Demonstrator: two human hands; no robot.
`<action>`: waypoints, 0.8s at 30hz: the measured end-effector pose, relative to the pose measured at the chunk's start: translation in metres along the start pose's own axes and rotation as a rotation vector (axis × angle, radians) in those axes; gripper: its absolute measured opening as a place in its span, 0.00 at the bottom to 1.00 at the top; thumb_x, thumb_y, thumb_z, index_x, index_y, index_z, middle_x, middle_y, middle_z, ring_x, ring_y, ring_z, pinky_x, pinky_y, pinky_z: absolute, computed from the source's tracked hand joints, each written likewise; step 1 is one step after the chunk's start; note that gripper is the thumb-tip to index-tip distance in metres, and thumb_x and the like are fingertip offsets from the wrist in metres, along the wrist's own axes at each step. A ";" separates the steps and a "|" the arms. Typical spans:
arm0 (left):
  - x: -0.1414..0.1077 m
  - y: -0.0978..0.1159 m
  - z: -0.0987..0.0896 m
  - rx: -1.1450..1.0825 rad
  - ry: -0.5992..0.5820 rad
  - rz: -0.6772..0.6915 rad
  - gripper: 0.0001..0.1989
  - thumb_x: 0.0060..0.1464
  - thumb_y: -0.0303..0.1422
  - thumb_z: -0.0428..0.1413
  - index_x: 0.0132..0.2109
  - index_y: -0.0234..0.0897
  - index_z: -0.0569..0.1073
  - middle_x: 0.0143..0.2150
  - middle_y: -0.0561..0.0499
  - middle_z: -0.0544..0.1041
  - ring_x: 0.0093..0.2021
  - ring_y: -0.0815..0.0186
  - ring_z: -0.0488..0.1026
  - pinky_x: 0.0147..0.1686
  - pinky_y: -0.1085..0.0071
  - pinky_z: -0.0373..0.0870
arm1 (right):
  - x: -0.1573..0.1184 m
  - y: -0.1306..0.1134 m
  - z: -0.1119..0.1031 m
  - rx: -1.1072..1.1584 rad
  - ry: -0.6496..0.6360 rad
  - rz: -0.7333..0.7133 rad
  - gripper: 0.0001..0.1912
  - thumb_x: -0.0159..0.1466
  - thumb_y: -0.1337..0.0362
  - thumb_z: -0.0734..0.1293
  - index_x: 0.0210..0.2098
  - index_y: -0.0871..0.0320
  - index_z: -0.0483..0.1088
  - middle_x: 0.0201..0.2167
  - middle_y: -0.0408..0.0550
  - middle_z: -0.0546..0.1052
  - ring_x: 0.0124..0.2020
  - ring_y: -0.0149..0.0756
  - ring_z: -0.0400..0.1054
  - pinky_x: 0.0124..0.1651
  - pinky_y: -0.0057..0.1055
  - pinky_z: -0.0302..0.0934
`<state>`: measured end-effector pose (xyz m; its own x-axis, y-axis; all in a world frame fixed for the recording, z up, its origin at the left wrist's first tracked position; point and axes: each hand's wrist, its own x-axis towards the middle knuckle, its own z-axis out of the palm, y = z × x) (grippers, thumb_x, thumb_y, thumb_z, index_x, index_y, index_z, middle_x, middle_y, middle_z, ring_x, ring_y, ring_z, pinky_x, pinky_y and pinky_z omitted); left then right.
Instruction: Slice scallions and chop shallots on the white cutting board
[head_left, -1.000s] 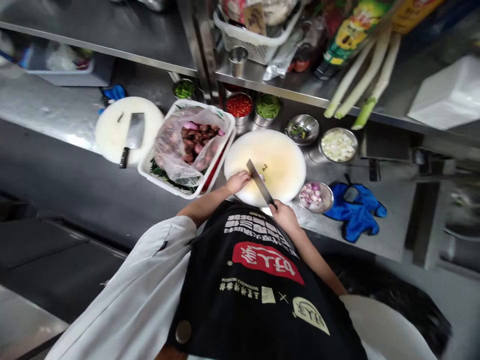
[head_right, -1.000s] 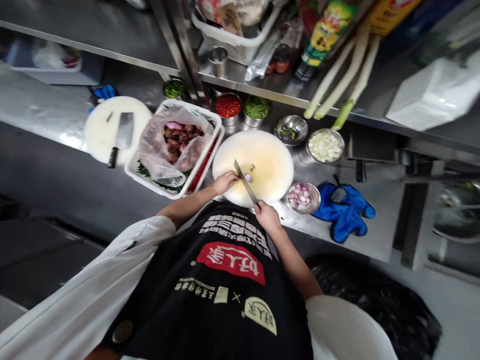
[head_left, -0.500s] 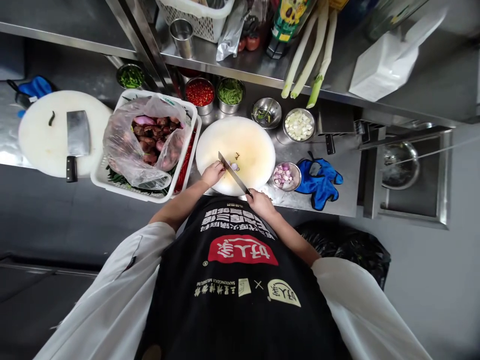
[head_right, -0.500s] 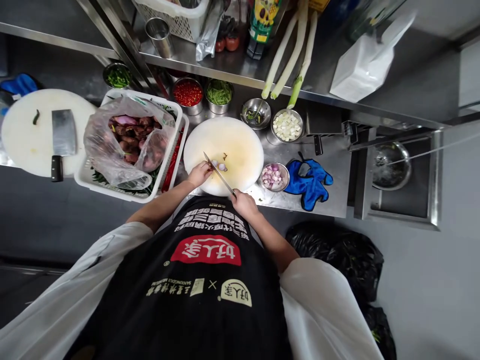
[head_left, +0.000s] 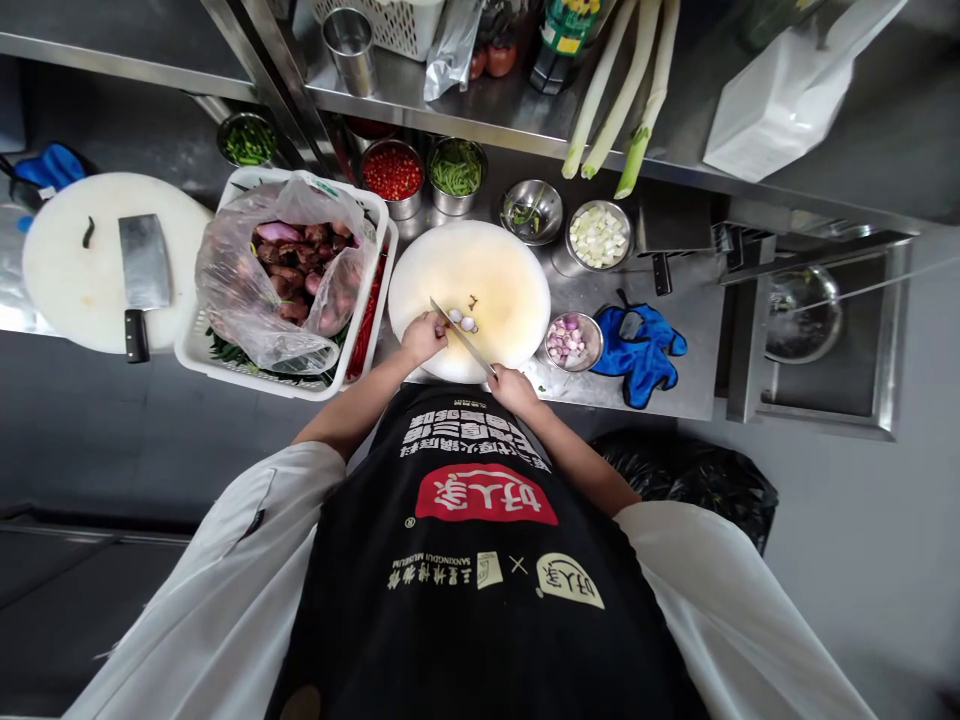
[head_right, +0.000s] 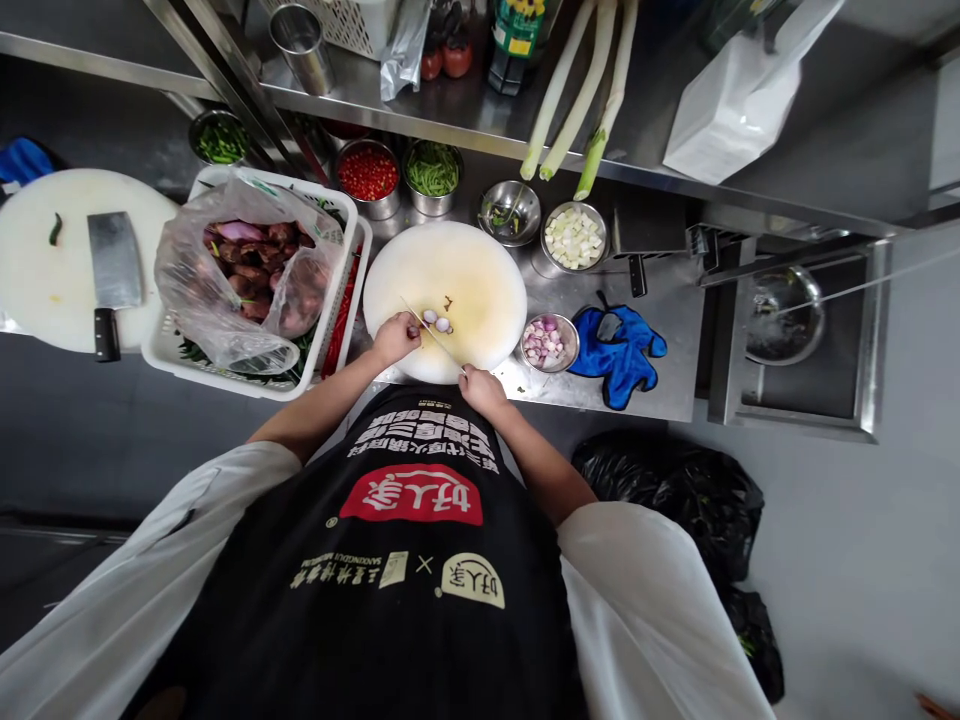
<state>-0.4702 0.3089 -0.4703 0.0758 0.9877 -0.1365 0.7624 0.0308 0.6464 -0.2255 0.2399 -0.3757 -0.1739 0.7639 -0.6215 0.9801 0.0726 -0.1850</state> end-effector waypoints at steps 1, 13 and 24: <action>0.000 -0.001 -0.001 -0.030 0.003 -0.005 0.10 0.54 0.24 0.63 0.44 0.37 0.77 0.45 0.42 0.79 0.45 0.54 0.78 0.52 0.58 0.77 | -0.002 0.007 0.001 0.011 0.002 0.006 0.19 0.79 0.57 0.58 0.59 0.59 0.74 0.51 0.59 0.84 0.53 0.48 0.79 0.50 0.32 0.65; -0.027 0.000 0.016 -0.111 -0.045 0.290 0.04 0.66 0.27 0.56 0.43 0.40 0.76 0.54 0.42 0.80 0.60 0.57 0.75 0.65 0.58 0.72 | -0.027 0.014 -0.008 -0.011 0.024 0.032 0.21 0.79 0.54 0.58 0.63 0.56 0.72 0.51 0.58 0.84 0.52 0.49 0.78 0.51 0.33 0.65; -0.027 -0.003 0.018 -0.057 -0.023 0.262 0.03 0.64 0.26 0.58 0.43 0.39 0.76 0.51 0.41 0.80 0.55 0.55 0.78 0.61 0.59 0.76 | -0.040 0.009 -0.010 -0.016 -0.021 -0.009 0.19 0.80 0.55 0.58 0.60 0.57 0.73 0.51 0.58 0.84 0.52 0.48 0.79 0.51 0.32 0.64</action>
<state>-0.4627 0.2792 -0.4820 0.2812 0.9593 0.0246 0.6771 -0.2165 0.7034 -0.2089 0.2163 -0.3453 -0.1844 0.7498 -0.6354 0.9798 0.0899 -0.1784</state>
